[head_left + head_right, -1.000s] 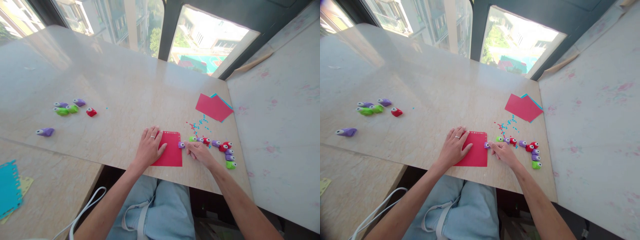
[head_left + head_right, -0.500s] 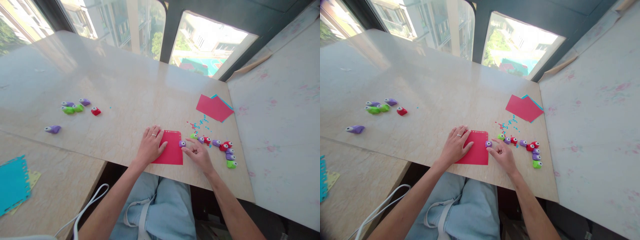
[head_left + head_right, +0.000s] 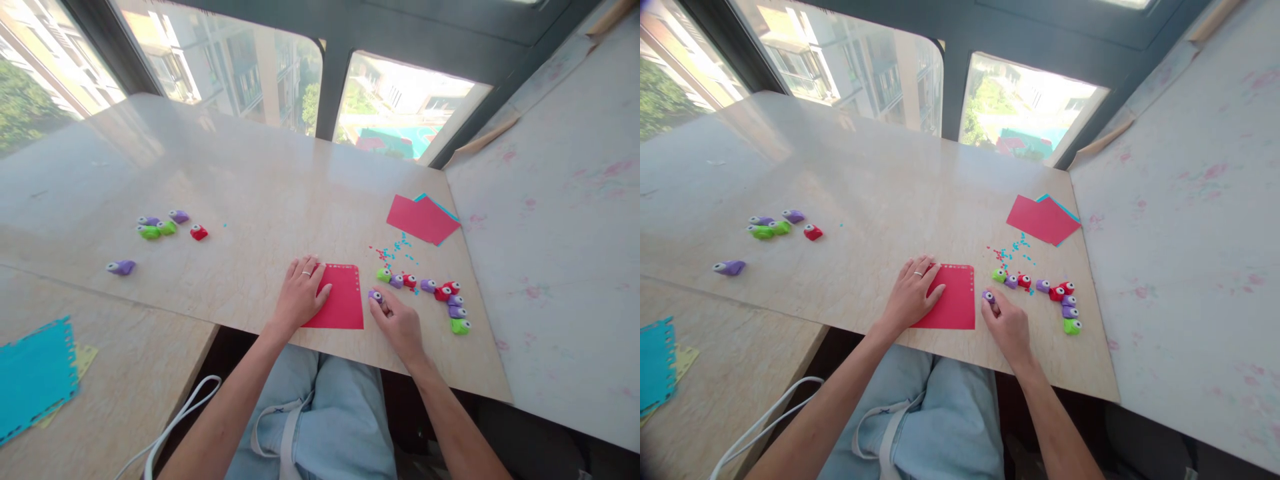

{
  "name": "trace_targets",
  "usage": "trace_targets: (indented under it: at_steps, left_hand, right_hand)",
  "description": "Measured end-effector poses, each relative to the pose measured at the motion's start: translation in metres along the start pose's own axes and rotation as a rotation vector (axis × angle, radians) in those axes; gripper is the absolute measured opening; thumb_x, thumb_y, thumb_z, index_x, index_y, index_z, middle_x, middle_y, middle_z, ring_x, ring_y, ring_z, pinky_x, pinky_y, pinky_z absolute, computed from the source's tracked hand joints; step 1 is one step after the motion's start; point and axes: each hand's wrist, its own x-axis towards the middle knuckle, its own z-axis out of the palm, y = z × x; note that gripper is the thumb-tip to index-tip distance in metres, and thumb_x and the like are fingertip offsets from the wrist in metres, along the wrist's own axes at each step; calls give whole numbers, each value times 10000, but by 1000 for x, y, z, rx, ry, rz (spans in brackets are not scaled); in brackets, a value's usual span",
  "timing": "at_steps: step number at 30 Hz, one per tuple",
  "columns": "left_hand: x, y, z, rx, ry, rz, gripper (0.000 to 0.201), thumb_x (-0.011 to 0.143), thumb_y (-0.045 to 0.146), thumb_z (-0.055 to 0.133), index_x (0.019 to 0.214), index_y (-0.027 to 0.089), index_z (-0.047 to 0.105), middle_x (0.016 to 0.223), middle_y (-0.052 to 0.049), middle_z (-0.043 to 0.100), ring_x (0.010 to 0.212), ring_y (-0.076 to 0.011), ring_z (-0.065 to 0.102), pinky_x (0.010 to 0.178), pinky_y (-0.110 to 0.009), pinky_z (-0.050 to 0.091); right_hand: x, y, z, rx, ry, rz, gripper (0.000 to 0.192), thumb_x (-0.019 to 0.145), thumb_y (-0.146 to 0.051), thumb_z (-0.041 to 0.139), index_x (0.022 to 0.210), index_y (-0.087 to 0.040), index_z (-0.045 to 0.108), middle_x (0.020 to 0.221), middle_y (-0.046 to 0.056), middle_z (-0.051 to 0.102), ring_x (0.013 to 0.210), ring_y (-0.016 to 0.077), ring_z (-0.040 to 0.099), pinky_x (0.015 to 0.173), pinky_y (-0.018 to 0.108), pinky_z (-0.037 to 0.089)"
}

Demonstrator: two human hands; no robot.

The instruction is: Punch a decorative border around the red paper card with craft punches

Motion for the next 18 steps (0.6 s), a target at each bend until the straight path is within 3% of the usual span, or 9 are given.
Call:
trace_targets:
  at_steps: [8, 12, 18]
  left_hand:
    - [0, -2, 2, -31, 38, 13, 437, 974, 369, 476, 1326, 127, 568, 1463, -180, 493, 1405, -305, 398, 1193, -532, 272]
    - [0, -2, 2, -35, 40, 12, 434, 971, 368, 481, 1319, 127, 573, 1461, -180, 495, 1404, -303, 402, 1194, -526, 273]
    - [0, -3, 2, -20, 37, 13, 432, 974, 368, 470, 1319, 129, 570, 1457, -172, 503, 1396, -299, 414, 1192, -518, 275]
  right_hand:
    - [-12, 26, -22, -6, 123, 185, 560, 879, -474, 518, 1261, -95, 670, 517, -32, 476, 490, 167, 448, 552, 298, 372]
    - [-16, 38, -28, 53, 240, 264, 559, 886, -446, 525, 1303, -88, 629, 566, -12, 546, 517, 176, 487, 578, 305, 403]
    - [-25, 43, -25, 151, 294, 254, 536, 897, -481, 532, 1278, -115, 619, 603, -14, 561, 525, 171, 496, 563, 297, 419]
